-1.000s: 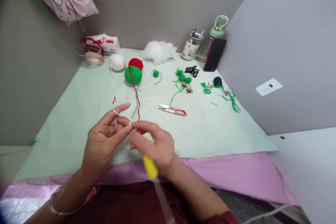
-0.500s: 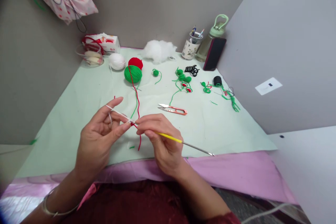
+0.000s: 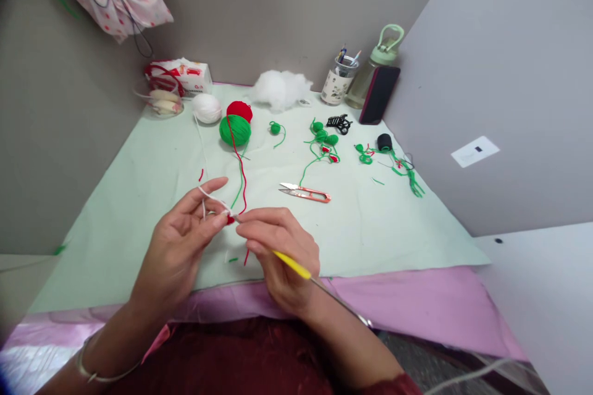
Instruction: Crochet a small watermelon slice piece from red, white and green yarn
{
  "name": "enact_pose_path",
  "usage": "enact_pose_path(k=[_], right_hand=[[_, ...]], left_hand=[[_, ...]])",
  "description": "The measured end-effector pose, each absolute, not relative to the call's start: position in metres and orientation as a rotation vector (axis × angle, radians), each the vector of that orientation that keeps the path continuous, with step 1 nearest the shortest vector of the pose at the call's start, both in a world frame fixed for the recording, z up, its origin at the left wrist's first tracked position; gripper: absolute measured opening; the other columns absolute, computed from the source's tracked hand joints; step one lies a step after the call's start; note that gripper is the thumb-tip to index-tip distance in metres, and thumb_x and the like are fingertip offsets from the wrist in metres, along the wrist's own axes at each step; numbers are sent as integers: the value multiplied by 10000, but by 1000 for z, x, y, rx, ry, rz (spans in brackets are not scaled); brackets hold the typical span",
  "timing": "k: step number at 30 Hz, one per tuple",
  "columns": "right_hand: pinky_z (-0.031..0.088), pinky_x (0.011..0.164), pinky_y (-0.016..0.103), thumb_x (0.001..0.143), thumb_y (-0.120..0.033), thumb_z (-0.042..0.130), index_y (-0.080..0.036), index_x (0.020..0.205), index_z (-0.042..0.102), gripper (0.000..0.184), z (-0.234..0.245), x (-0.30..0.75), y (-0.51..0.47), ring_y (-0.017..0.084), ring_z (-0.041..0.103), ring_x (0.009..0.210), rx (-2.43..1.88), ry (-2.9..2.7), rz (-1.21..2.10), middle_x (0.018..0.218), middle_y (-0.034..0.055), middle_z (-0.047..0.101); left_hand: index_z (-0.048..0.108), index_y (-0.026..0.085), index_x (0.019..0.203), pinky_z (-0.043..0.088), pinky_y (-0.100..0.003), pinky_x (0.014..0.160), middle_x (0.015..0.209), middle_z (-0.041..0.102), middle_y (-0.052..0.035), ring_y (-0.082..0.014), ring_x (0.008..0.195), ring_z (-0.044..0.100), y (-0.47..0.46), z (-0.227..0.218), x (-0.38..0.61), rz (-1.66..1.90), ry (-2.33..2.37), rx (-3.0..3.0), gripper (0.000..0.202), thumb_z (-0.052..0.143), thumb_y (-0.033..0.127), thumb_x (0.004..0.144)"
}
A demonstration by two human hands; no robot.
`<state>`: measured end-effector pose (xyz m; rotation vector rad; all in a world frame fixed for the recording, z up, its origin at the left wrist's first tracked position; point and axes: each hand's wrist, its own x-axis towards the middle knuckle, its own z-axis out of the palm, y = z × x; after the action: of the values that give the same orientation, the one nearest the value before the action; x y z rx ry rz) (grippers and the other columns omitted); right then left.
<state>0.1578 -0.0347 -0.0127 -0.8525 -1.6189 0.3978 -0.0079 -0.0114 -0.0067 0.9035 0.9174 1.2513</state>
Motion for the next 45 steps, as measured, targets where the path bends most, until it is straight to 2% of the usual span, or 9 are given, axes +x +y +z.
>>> enact_pose_path(k=[3,7,11,17,24,31,34,37,45], right_hand=[[652,735,375,1051,-225,563,-301,1196,758,254,-14,157,-36,215,758,943,-849,-1586,401,1071,65,801],[613,782,405,1067,-266,554,-297,1095,786,236,-15,153,-28,219,738,886,-804,-1412,530,910,42,787],[572,700,333,1060,-306,585,-269,1029,793,213,-18,151,-18,174,707,822,-759,-1312,842,1016,52,799],[542,667,297,1057,-341,592,-275,1025,795,216,-25,154,-13,153,668,780,-703,-1162,1080,989,44,803],[552,664,311,1041,-332,614,-266,1026,801,199,-22,152,-17,156,658,771,-775,-1276,944,958,48,756],[589,683,334,1034,-330,619,-261,1013,796,191,-21,153,-20,158,673,750,-866,-1269,856,947,42,737],[598,681,334,1043,-320,605,-254,1020,791,199,-21,154,-22,150,677,732,-863,-1211,891,956,41,733],[604,657,322,1046,-312,601,-248,1006,791,204,-18,156,-23,153,688,742,-849,-1166,889,951,43,727],[600,659,327,1051,-312,594,-258,1014,792,208,-16,159,-26,154,690,742,-812,-1170,910,959,41,727]], left_hand=[[760,279,1265,484,-201,807,870,663,28,-98,813,589,-11,-5,-8,1196,891,855,407,841,274,866],[783,265,1229,473,-227,807,861,653,15,-116,811,581,-13,-5,-9,1145,884,790,384,844,278,850],[772,269,1231,488,-272,876,904,696,-8,-159,910,635,-14,-6,-8,1085,819,810,378,840,308,862],[687,276,1367,500,-276,844,817,634,31,-147,844,597,-13,-4,-6,1110,834,788,552,853,250,840],[706,273,1320,499,-287,875,949,690,4,-149,881,637,-12,-11,-5,1099,817,810,469,837,281,869],[785,245,1166,484,-286,850,916,719,-17,-162,871,623,-11,-12,-5,1085,851,789,318,829,284,854],[796,208,954,433,-256,669,796,683,-11,-134,710,553,-10,-9,-6,1062,886,750,184,848,303,806],[760,203,852,280,-246,522,610,528,48,-84,531,346,-9,-7,-6,1052,905,699,183,872,322,771],[752,203,837,172,-255,490,562,448,72,-74,505,195,-9,-4,-6,1050,874,676,172,873,312,779]])
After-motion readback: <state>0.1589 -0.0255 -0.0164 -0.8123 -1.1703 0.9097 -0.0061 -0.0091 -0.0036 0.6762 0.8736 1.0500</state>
